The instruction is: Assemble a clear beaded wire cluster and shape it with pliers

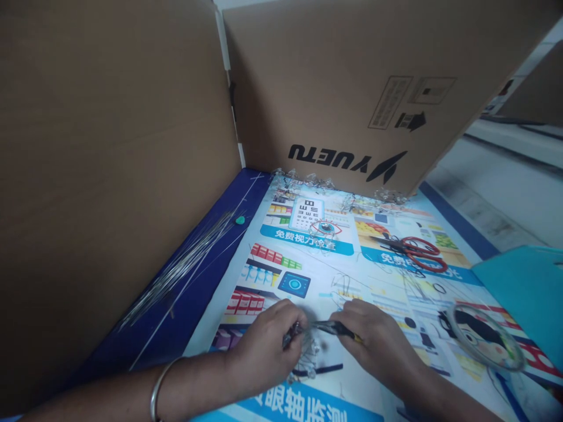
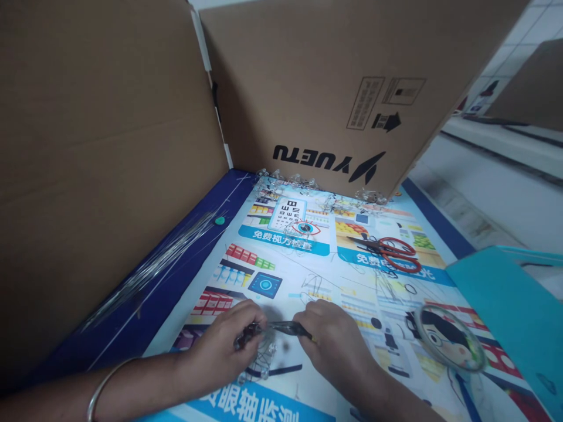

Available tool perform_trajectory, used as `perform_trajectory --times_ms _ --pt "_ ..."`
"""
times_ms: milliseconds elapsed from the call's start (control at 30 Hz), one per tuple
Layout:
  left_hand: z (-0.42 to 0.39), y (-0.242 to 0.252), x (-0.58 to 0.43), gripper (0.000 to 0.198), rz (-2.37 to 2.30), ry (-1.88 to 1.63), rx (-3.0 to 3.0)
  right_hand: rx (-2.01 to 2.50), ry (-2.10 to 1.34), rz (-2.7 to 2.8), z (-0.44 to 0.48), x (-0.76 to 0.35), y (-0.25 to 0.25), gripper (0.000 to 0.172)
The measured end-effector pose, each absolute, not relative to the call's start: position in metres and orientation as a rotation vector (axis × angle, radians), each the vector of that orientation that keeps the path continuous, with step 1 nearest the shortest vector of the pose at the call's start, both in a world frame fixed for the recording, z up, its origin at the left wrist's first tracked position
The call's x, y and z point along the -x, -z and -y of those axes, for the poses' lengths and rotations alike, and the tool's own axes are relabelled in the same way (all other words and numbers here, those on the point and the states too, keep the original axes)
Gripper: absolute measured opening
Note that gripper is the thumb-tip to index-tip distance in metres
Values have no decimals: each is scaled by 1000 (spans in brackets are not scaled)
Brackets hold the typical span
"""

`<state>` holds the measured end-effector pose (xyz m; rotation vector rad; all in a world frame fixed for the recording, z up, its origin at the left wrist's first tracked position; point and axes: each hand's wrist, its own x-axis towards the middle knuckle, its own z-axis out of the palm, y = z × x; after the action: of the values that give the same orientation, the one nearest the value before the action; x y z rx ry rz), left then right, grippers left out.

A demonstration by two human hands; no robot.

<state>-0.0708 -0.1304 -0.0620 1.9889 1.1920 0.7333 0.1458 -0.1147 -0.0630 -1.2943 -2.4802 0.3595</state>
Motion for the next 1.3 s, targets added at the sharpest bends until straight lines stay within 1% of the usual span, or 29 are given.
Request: perform_trajectory --times_ms 700,867,1033,1167,1300 --pt "128 63 71 22 -1182 -707 -1923 1306 -283 2501 118 -146 63 20" --pt "128 60 72 19 -1165 -700 -1920 1292 -280 2500 120 -149 63 17" --pt "125 57 74 17 -1113 -669 -1959 1281 -206 2490 119 -149 61 18" --pt "122 50 77 21 -1061 -732 -2018 1293 -168 2488 117 -148 59 16" --pt "116 42 79 23 -996 -819 -2072 1301 -203 2495 117 -147 56 15"
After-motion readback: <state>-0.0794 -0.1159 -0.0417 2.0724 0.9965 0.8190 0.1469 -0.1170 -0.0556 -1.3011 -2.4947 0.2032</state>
